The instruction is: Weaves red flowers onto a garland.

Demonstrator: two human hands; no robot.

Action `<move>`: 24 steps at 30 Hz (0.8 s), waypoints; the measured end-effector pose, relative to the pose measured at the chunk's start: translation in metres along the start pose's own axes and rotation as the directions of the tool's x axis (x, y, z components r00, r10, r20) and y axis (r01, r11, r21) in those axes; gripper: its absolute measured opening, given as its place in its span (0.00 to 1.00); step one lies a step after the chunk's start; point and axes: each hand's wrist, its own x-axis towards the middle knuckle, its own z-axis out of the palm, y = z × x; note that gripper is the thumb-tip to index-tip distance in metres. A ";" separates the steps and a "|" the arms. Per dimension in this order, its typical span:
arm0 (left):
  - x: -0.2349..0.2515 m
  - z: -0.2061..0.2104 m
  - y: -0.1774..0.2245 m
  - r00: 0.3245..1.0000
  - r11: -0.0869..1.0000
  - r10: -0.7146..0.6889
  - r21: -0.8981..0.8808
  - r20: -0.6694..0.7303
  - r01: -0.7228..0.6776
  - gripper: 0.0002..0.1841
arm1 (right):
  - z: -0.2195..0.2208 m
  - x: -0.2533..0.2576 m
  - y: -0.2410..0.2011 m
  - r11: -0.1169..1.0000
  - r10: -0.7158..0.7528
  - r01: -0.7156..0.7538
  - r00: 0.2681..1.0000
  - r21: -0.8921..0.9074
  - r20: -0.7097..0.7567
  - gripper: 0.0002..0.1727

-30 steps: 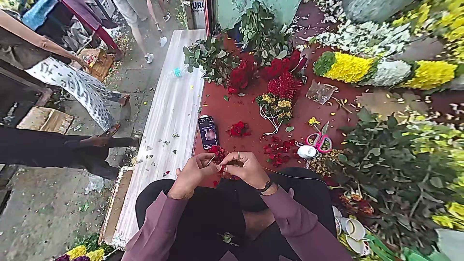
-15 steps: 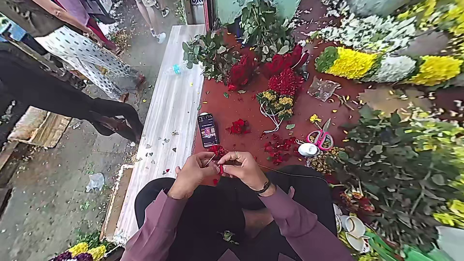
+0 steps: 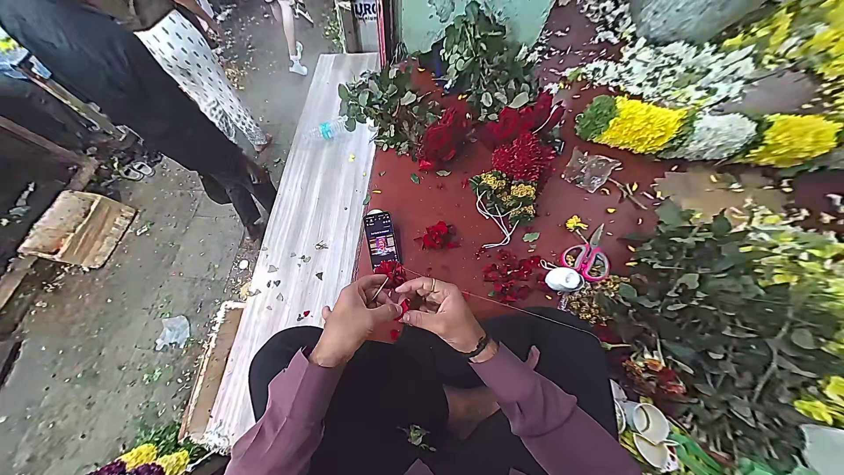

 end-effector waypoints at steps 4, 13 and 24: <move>0.001 -0.001 -0.003 0.999 0.999 0.015 0.043 -0.029 -0.014 0.39 | 0.002 -0.002 -0.005 0.999 0.027 -0.026 0.999 0.034 -0.020 0.25; 0.000 -0.001 -0.003 0.999 0.999 0.009 0.035 -0.034 -0.008 0.32 | 0.009 -0.002 -0.007 0.990 0.053 -0.026 0.979 0.137 -0.197 0.22; 0.000 0.004 -0.007 0.995 0.982 0.091 0.167 -0.040 -0.084 0.09 | 0.025 -0.005 0.003 0.968 0.166 -0.046 0.854 0.245 -0.493 0.18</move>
